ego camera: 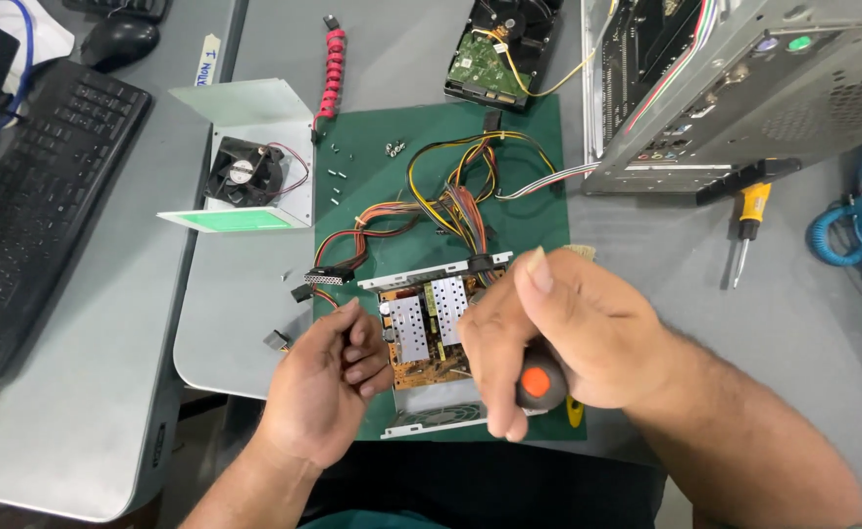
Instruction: The person is using a screwdriver to secure or remove components within a computer power supply unit on a repair bench.
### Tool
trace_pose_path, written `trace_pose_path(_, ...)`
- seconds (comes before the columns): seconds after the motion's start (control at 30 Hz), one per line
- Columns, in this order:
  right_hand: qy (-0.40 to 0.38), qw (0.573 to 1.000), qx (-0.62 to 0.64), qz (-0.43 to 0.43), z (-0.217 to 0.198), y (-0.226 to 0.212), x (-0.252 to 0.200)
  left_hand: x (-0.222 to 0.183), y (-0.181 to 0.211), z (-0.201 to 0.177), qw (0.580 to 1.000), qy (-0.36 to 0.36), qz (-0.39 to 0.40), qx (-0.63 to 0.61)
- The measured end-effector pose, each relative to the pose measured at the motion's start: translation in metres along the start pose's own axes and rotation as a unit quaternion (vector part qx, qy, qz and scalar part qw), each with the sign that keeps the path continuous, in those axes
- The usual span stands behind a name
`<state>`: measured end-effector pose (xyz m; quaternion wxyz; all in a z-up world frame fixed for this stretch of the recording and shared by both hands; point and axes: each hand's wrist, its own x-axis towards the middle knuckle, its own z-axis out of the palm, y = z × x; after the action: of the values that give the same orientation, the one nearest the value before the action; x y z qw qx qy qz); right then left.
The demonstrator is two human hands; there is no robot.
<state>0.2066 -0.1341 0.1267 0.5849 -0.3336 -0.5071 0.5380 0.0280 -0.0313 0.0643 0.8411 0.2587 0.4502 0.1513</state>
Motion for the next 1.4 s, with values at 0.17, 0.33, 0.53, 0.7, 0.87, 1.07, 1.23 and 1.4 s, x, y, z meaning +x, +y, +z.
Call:
trace_pose_path(0.17, -0.030, 0.999, 0.006, -0.041, -0.001, -0.009, -0.004, 0.001, -0.001, 0.000, 1.000, 0.014, -0.003, 0.005)
trace_pose_path(0.33, 0.000, 0.998, -0.029, -0.064, -0.002, -0.016, -0.005, 0.003, -0.005, 0.000, 1.000, -0.006, 0.009, 0.023)
trace_pose_path(0.53, 0.134, 0.982, 0.028, -0.129, -0.005, -0.038, -0.011, 0.000, -0.009, 0.030, 0.743, -0.101, 0.221, 0.623)
trace_pose_path(0.7, 0.141, 0.967, -0.066, -0.203, -0.027, -0.049, -0.039, 0.023, -0.023, 0.071, 0.365, -0.283, 0.236, 0.855)
trace_pose_path(0.87, 0.024, 0.979, -0.089, -0.182, -0.047, -0.070, -0.062, 0.048, -0.041, 0.085, 0.115, -0.359, 0.364, 0.852)
trace_pose_path(1.07, -0.035, 0.976, -0.034, -0.214, -0.052, -0.071, -0.060, 0.057, -0.034, 0.088, 0.062, -0.422, 0.415, 0.804)
trace_pose_path(1.23, 0.001, 0.981, -0.052, -0.185, -0.050, -0.078, -0.060, 0.061, -0.034, 0.092, 0.029, -0.438, 0.437, 0.785)
trace_pose_path(1.4, 0.064, 0.977, -0.016, -0.203, -0.039, -0.072, -0.056, 0.060, -0.034, 0.108, 0.008, -0.449, 0.431, 0.783)
